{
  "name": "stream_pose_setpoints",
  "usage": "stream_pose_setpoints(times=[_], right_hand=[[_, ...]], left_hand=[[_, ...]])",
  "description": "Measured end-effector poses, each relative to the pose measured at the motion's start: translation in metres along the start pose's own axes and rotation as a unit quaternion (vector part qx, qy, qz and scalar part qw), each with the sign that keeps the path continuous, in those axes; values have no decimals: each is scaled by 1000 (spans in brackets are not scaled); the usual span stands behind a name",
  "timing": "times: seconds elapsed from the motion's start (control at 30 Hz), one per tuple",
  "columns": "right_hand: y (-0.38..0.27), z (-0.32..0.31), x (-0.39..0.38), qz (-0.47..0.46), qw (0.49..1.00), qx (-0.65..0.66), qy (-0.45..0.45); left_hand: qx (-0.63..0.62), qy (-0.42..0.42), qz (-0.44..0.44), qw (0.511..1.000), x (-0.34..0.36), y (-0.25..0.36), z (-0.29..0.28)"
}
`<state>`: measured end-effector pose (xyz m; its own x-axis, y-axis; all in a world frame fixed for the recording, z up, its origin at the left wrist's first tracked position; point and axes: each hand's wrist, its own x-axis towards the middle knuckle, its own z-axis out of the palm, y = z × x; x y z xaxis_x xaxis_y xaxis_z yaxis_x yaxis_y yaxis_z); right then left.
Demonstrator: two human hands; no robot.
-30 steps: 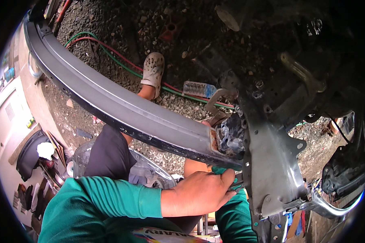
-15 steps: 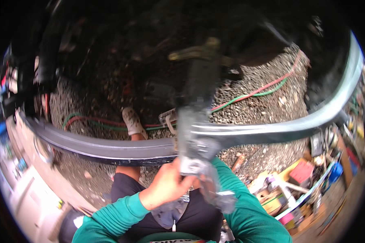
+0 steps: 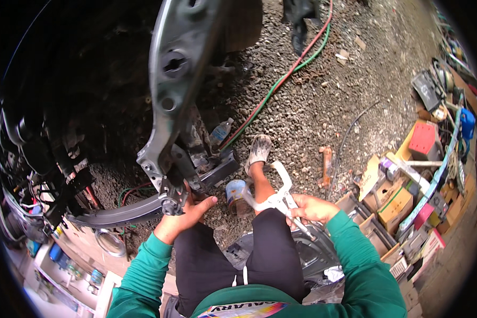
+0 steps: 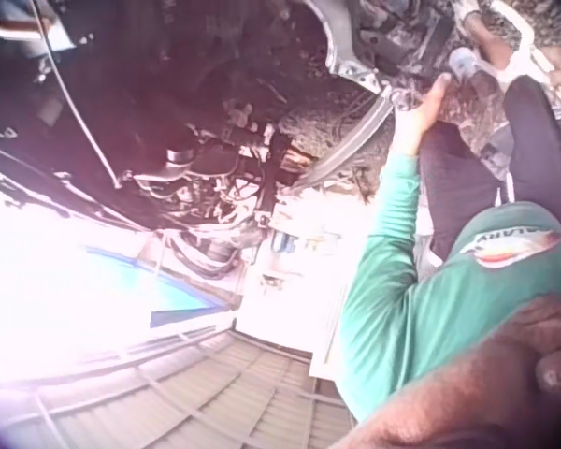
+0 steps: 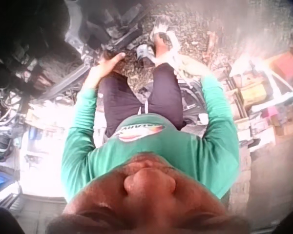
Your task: The person fits metal components onto the front frame of a car, using a screwdriver to align the parts and securing them in place with locking pliers.
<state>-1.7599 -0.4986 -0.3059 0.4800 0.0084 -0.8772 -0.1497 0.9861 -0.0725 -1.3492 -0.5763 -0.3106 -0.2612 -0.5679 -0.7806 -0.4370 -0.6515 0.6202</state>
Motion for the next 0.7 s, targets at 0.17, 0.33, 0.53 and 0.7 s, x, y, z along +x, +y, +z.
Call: stream_pose_setpoints(times=[0.17, 0.33, 0.53, 0.7], right_hand=[[-33, 38, 12, -70, 982, -95, -145], [-70, 78, 99, -100, 977, -108, -152], [-71, 100, 117, -169, 974, -37, -148], [-73, 98, 117, -170, 970, -24, -172]], left_hand=[[349, -44, 4, 936, 4, 51, -17], [441, -29, 92, 892, 9, 54, -23], [269, -85, 21, 959, 8, 70, -19], [307, -79, 32, 948, 11, 72, -18]])
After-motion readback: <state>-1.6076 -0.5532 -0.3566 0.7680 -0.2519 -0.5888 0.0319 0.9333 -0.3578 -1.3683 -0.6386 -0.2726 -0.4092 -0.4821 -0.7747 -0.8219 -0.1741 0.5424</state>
